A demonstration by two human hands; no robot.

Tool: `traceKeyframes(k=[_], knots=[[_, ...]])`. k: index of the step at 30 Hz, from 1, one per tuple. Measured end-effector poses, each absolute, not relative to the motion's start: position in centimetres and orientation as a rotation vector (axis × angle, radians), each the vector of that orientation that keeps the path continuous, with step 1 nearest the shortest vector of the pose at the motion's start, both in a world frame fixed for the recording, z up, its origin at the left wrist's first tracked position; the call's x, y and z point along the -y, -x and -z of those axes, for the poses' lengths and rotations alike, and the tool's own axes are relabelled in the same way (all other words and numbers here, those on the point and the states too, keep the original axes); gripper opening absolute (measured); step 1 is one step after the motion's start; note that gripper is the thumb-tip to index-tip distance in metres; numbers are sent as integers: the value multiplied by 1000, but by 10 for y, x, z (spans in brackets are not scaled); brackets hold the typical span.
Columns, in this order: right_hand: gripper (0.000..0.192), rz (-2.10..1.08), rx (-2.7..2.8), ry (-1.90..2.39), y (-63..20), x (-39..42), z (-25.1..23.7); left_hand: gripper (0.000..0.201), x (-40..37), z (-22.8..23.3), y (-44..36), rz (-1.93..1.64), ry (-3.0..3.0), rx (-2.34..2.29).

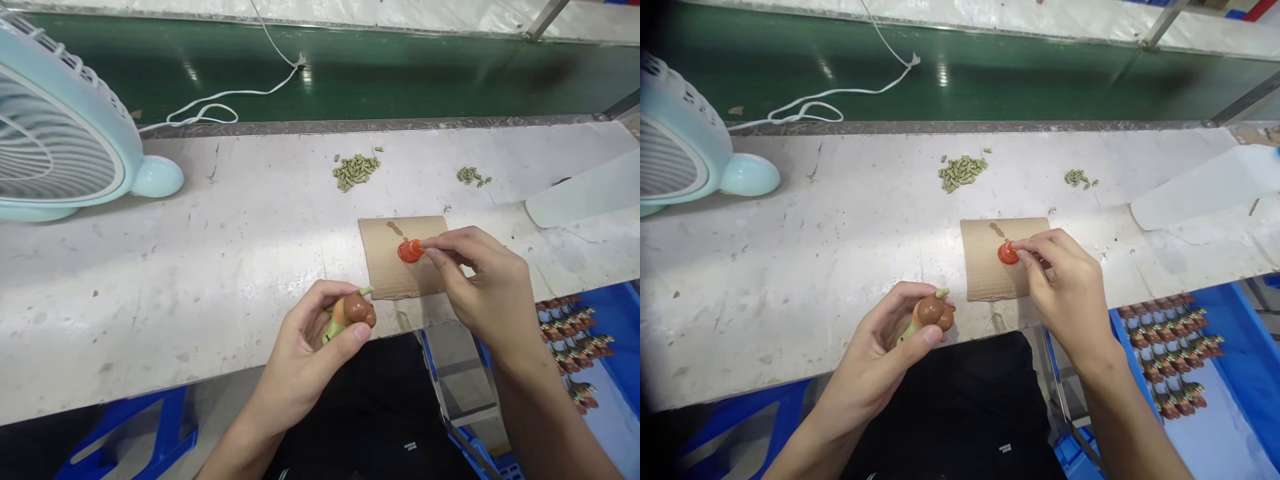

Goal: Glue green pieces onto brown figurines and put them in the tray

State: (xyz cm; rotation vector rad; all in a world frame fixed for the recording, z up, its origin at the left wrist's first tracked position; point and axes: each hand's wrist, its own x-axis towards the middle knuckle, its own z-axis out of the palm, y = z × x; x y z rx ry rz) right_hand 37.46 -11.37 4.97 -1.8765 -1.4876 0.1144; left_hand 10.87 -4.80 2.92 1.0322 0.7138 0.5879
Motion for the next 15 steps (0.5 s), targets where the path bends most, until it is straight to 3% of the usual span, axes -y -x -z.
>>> traceKeyframes(k=[7,15], knots=[[15,-185,1370,1856,-368,117,-56,24,48,-35,-113,-600,-1063,-726],[19,-702,1023,1560,-331,132,-67,23,51,-43,-122,-610,-1043,-728]])
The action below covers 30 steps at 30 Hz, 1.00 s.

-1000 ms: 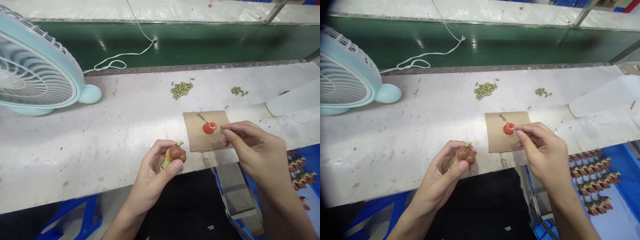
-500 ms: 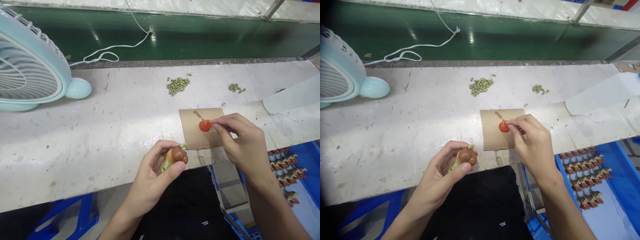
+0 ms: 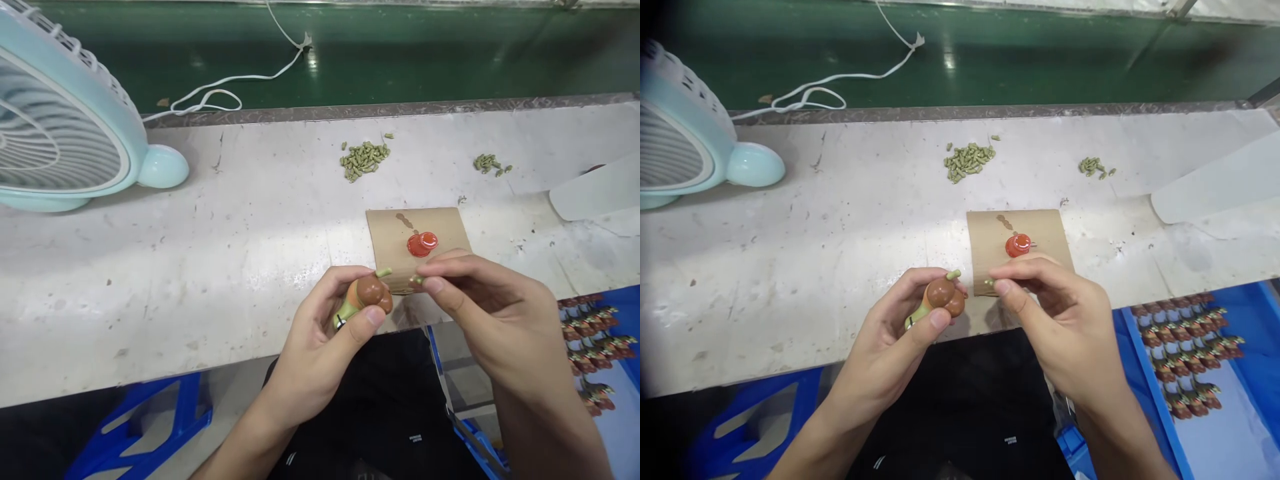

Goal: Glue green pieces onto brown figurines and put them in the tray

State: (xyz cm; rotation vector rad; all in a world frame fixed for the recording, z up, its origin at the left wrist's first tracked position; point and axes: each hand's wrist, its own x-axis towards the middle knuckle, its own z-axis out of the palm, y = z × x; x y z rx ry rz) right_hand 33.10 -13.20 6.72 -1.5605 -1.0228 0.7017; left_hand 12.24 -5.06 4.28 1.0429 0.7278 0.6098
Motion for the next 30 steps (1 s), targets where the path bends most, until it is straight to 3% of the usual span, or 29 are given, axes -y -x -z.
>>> traceKeyframes(k=[13,24,30], knots=[[24,-828,976,1439,-312,134,-59,24,53,-36,-124,-638,-989,-698],[14,-845,1034,1458,-313,133,-57,23,50,-37,-126,-631,-1002,-732],[23,-793,1155,1479,-312,135,-57,17,47,-41,-127,-650,-1143,-734]])
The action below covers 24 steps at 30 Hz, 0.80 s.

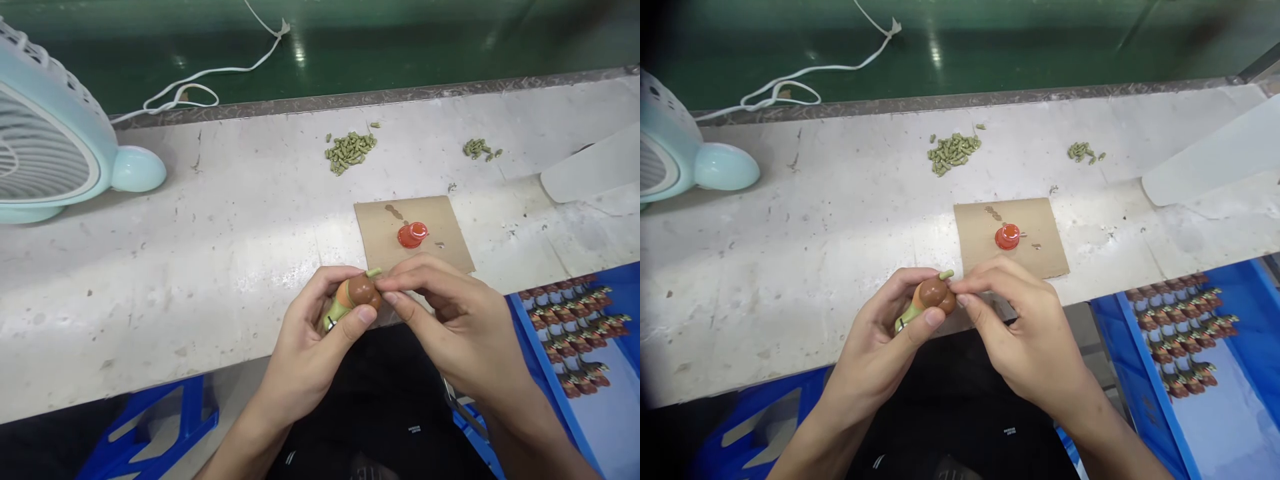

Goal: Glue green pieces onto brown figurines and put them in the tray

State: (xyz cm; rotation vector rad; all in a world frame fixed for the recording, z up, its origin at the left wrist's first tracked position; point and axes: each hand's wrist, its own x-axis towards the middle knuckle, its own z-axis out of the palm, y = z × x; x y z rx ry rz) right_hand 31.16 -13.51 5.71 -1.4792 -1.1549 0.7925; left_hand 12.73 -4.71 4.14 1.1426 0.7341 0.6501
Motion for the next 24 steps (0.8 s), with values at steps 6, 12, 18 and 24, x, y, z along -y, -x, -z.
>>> traceKeyframes(k=[6,12,18,24], knots=[[19,-768,1145,1493,-308,136,-57,17,49,-42,-127,-644,-1170,-738],[19,-788,1014,1506,-306,138,-58,21,54,-41,-130,-647,-1067,-703],[11,-761,999,1541,-308,137,-59,21,49,-44,-132,-632,-1189,-751],[8,-737,944,1553,-303,138,-60,22,53,-45,-135,-731,-1142,-752]])
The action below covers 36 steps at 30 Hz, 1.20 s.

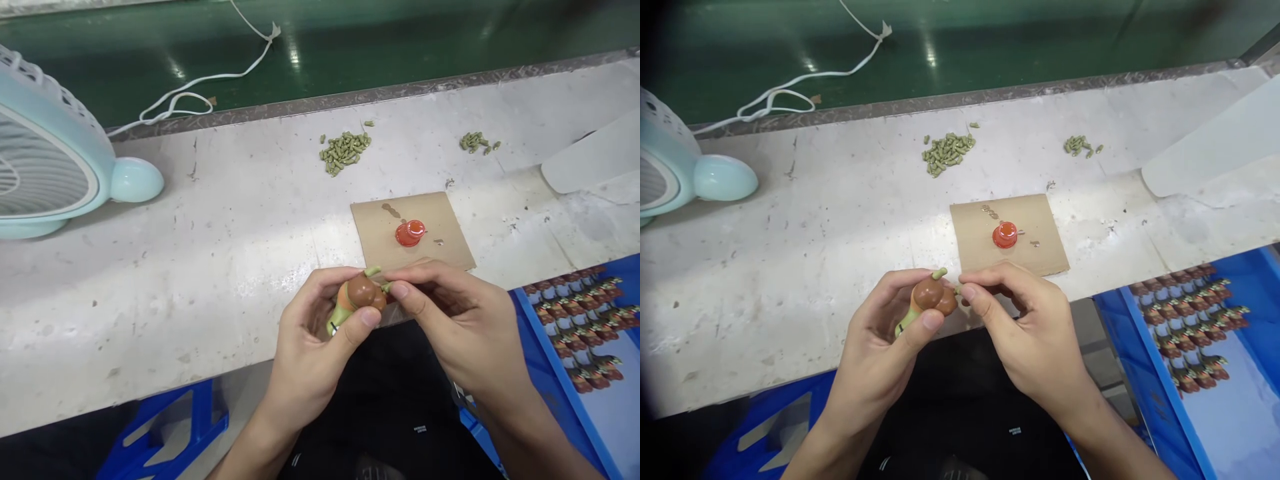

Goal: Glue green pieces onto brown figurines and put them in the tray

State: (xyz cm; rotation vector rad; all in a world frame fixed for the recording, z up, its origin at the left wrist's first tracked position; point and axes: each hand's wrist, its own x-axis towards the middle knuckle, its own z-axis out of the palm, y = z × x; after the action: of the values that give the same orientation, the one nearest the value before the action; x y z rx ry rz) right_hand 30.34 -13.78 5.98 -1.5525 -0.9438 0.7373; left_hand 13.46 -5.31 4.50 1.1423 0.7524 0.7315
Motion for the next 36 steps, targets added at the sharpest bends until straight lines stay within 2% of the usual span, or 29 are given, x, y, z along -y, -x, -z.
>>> traceKeyframes(k=[8,15,22,36], knots=[[14,-677,1014,1547,-302,140,-62,22,59,-50,-140,-812,-1166,-782],[18,-675,991,1509,-294,148,-55,29,66,-41,-136,-768,-1024,-680],[15,-746,913,1491,-311,142,-62,18,61,-49,-146,-699,-1094,-714],[13,-1004,872,1377,-330,140,-67,36,57,-47,-158,-468,-822,-540]])
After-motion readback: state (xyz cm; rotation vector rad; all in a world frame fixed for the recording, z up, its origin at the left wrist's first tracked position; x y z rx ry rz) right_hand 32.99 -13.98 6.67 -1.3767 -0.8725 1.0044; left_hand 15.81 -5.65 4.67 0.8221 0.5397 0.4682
